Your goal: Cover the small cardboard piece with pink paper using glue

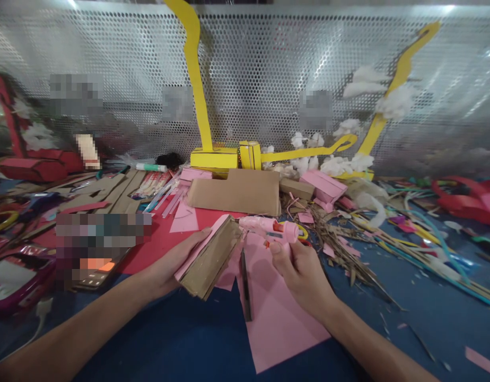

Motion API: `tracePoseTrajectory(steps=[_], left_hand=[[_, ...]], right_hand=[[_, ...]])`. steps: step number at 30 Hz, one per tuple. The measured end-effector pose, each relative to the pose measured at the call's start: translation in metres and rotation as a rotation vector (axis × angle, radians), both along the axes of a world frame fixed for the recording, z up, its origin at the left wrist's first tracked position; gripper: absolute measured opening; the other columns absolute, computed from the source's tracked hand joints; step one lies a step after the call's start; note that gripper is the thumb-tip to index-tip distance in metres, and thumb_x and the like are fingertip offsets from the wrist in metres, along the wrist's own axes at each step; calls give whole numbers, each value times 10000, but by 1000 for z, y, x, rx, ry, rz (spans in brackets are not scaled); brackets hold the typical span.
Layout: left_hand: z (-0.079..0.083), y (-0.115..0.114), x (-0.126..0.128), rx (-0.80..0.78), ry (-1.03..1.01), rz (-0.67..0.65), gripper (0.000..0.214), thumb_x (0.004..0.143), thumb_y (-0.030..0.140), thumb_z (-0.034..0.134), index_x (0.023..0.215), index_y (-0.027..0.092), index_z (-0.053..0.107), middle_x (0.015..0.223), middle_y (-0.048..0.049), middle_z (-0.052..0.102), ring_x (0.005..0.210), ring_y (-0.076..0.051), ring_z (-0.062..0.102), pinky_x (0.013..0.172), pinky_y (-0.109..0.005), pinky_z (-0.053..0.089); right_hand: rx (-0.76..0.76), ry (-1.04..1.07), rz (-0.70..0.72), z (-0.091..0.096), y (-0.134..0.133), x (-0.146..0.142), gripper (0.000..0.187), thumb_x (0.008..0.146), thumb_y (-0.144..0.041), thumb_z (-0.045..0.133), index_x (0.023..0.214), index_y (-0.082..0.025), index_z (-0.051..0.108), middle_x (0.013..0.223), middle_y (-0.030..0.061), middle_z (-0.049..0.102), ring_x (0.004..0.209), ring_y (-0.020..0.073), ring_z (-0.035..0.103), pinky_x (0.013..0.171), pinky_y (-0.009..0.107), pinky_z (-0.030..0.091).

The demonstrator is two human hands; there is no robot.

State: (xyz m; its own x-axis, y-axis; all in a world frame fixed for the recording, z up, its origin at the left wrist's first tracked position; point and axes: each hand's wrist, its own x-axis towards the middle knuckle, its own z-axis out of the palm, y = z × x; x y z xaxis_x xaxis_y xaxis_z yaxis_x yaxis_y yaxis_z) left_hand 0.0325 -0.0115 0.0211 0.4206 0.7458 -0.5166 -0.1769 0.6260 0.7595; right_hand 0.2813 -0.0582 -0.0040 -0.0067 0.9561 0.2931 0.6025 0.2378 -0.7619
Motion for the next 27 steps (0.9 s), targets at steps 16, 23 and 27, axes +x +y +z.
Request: tracePoseTrajectory(steps=[16, 23, 27], left_hand=[[-1, 1, 0, 13, 8, -18, 441, 977, 510, 521, 1084, 123, 703, 970, -120, 769, 751, -193, 695, 684, -286, 543], [2, -1, 2, 17, -6, 19, 396, 987, 463, 526, 1114, 131, 700, 986, -115, 771, 756, -186, 694, 703, -282, 537], [1, 0, 2, 42, -20, -3, 420, 981, 472, 536, 1157, 127, 697, 1041, -126, 770, 790, -191, 699, 725, -276, 532]], right_hand=[[15, -93, -29, 0, 1, 1, 595, 1011, -628, 333, 566, -232, 314, 524, -45, 291, 488, 99, 270, 482, 288, 195], [3, -74, -10, -2, -2, 0, 558, 1008, -616, 363, 598, -242, 312, 539, -47, 304, 504, 108, 278, 479, 276, 198], [-38, -70, 31, -1, -3, -2, 579, 1011, -613, 354, 570, -242, 301, 533, -47, 277, 503, 108, 258, 481, 284, 190]])
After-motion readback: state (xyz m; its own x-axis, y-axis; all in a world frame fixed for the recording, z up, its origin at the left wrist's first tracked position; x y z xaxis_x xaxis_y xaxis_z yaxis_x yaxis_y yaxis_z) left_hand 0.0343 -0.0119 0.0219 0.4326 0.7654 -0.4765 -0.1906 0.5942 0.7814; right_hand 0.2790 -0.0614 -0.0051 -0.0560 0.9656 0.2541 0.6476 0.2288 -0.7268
